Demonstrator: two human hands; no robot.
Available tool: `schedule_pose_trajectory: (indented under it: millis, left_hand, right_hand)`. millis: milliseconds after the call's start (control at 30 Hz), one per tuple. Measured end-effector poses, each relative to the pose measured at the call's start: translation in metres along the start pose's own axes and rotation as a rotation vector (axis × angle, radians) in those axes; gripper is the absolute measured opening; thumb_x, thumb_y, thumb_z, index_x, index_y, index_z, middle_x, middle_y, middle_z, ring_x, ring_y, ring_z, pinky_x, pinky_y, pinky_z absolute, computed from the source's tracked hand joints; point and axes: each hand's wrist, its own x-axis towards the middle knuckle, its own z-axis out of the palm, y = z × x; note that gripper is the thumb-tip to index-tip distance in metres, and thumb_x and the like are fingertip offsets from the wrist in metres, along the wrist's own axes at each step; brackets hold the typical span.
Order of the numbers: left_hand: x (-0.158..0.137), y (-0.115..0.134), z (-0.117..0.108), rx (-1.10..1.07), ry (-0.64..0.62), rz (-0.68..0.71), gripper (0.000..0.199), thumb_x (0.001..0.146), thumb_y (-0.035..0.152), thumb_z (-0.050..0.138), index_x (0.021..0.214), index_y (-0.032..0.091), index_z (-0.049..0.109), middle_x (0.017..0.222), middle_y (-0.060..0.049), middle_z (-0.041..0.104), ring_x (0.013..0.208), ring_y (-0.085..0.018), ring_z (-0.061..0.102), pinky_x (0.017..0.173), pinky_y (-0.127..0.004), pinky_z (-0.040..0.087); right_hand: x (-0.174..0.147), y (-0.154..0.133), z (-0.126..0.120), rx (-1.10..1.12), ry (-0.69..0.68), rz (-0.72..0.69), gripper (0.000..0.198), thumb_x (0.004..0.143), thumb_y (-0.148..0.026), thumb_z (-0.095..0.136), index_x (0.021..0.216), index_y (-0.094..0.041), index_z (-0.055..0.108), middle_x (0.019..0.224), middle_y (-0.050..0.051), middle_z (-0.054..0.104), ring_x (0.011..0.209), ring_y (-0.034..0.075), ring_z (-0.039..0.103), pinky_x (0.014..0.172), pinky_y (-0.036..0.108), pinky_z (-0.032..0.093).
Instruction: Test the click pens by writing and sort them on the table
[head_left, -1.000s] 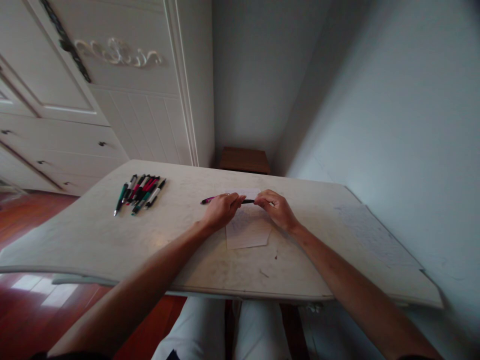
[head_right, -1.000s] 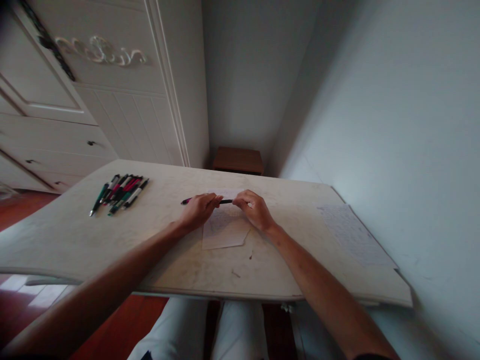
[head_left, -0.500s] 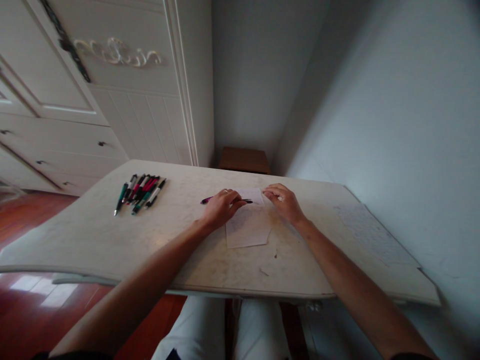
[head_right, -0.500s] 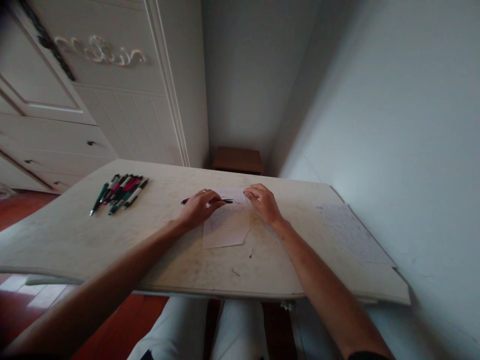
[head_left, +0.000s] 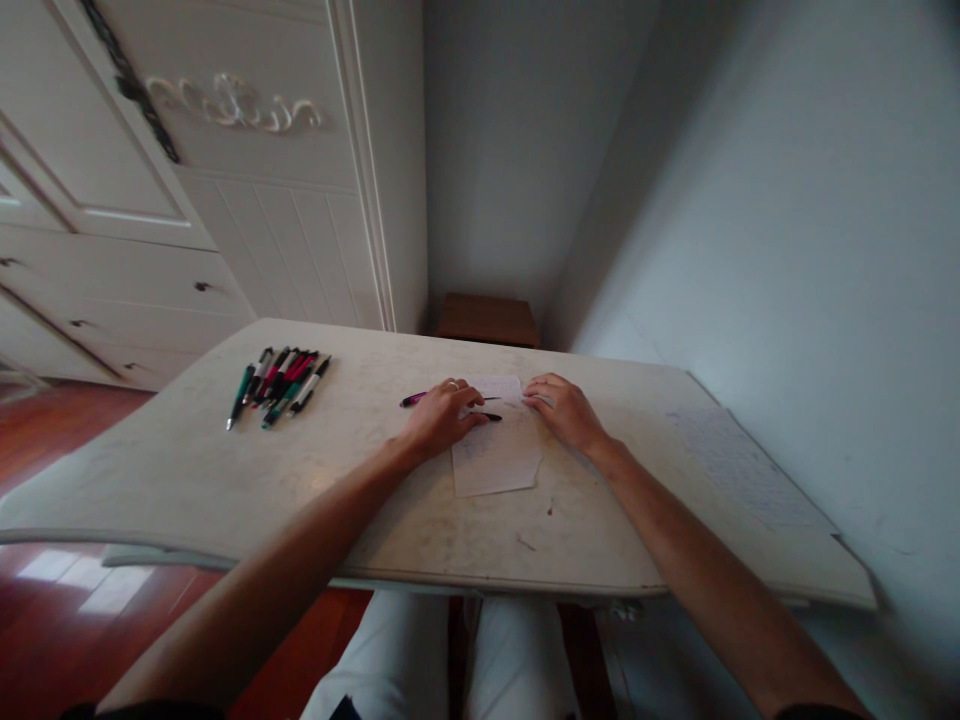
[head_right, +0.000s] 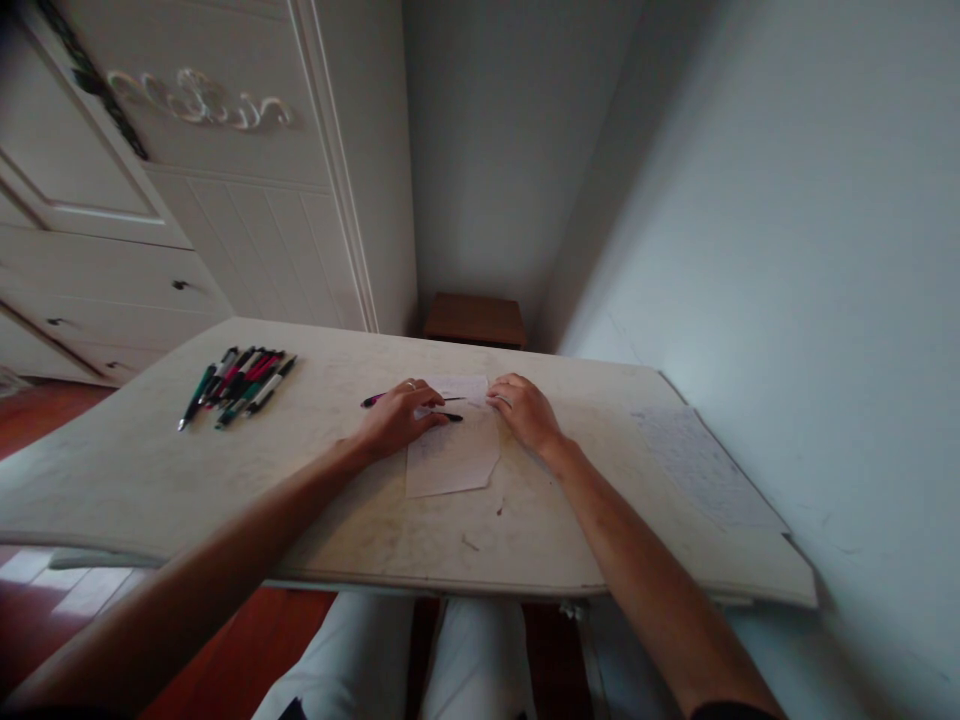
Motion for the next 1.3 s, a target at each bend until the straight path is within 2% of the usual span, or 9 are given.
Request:
schedule_pose_trajectory:
  millis: [200, 367, 500, 600, 767, 900, 1067, 1167, 1300]
  left_hand:
    - [0.002, 0.002, -0.006, 0.006, 0.1, -0.005, 0.018, 0.09, 0.034, 0.059, 0.088, 0.018, 0.067, 0.086, -0.006, 0.068, 0.085, -0.021, 0.06, 0.08, -0.034, 0.047]
    - [0.003, 0.003, -0.013, -0.01, 0.185, -0.03, 0.019, 0.091, 0.029, 0.053, 0.084, 0.016, 0.066, 0.083, -0.006, 0.066, 0.081, -0.019, 0.059, 0.076, -0.032, 0.047]
    - [0.003, 0.0, -0.016, -0.006, 0.236, -0.048, 0.017, 0.087, 0.018, 0.049, 0.088, 0.016, 0.066, 0.082, -0.006, 0.065, 0.079, -0.018, 0.057, 0.074, -0.031, 0.047]
    - [0.004, -0.003, -0.018, -0.011, 0.249, -0.086, 0.022, 0.081, 0.013, 0.049, 0.094, 0.016, 0.067, 0.084, -0.006, 0.065, 0.078, -0.018, 0.058, 0.073, -0.03, 0.047]
    - [0.004, -0.013, -0.028, 0.006, 0.296, -0.162, 0.024, 0.083, 0.014, 0.047, 0.096, 0.015, 0.067, 0.087, -0.006, 0.067, 0.079, -0.018, 0.059, 0.075, -0.031, 0.048]
    - [0.001, -0.029, -0.034, 0.08, 0.224, -0.215, 0.02, 0.082, 0.02, 0.054, 0.095, 0.015, 0.068, 0.088, -0.008, 0.067, 0.082, -0.021, 0.06, 0.079, -0.035, 0.048]
    - [-0.001, -0.044, -0.038, 0.104, 0.104, -0.122, 0.023, 0.083, 0.029, 0.058, 0.099, 0.018, 0.068, 0.099, -0.008, 0.068, 0.097, -0.024, 0.06, 0.09, -0.039, 0.047]
    - [-0.004, -0.049, -0.042, 0.088, 0.089, -0.09, 0.026, 0.083, 0.033, 0.058, 0.101, 0.018, 0.068, 0.103, -0.009, 0.069, 0.099, -0.024, 0.06, 0.093, -0.04, 0.046]
    - [-0.01, -0.055, -0.049, 0.075, 0.016, -0.113, 0.028, 0.079, 0.033, 0.06, 0.1, 0.017, 0.068, 0.099, -0.008, 0.07, 0.094, -0.024, 0.063, 0.09, -0.039, 0.048]
  right_hand:
    - [-0.001, 0.004, 0.005, -0.012, -0.067, -0.039, 0.02, 0.092, -0.023, 0.055, 0.095, -0.018, 0.074, 0.105, 0.011, 0.069, 0.099, 0.023, 0.063, 0.092, 0.039, 0.049]
    - [0.001, -0.001, 0.0, 0.011, -0.009, -0.002, 0.032, 0.095, -0.043, 0.049, 0.097, -0.02, 0.072, 0.101, 0.01, 0.07, 0.096, 0.023, 0.064, 0.089, 0.037, 0.049]
    - [0.003, -0.003, -0.004, 0.044, 0.112, 0.081, 0.046, 0.096, -0.053, 0.04, 0.091, -0.019, 0.07, 0.092, 0.009, 0.07, 0.088, 0.022, 0.064, 0.081, 0.033, 0.048]
    - [0.002, -0.002, -0.005, 0.061, 0.163, 0.137, 0.049, 0.095, -0.057, 0.039, 0.082, -0.018, 0.067, 0.082, 0.008, 0.068, 0.076, 0.02, 0.062, 0.071, 0.031, 0.046]
    - [0.001, -0.002, -0.006, 0.071, 0.191, 0.165, 0.042, 0.094, -0.048, 0.045, 0.068, -0.019, 0.061, 0.07, 0.005, 0.065, 0.067, 0.018, 0.059, 0.065, 0.029, 0.042]
    - [0.002, -0.005, -0.007, 0.025, 0.194, 0.119, 0.039, 0.092, -0.04, 0.048, 0.058, -0.02, 0.052, 0.062, 0.002, 0.057, 0.059, 0.015, 0.051, 0.061, 0.028, 0.038]
    - [0.002, -0.01, -0.01, 0.032, 0.199, 0.082, 0.047, 0.093, -0.044, 0.047, 0.052, -0.021, 0.043, 0.056, -0.001, 0.045, 0.054, 0.013, 0.044, 0.058, 0.028, 0.034]
    - [0.002, -0.013, -0.012, 0.06, 0.181, 0.096, 0.051, 0.093, -0.05, 0.047, 0.052, -0.02, 0.045, 0.055, -0.001, 0.046, 0.054, 0.013, 0.045, 0.058, 0.028, 0.034]
    - [0.002, -0.016, -0.011, 0.091, 0.152, 0.093, 0.053, 0.094, -0.055, 0.044, 0.055, -0.02, 0.052, 0.057, 0.001, 0.052, 0.058, 0.015, 0.051, 0.062, 0.029, 0.038]
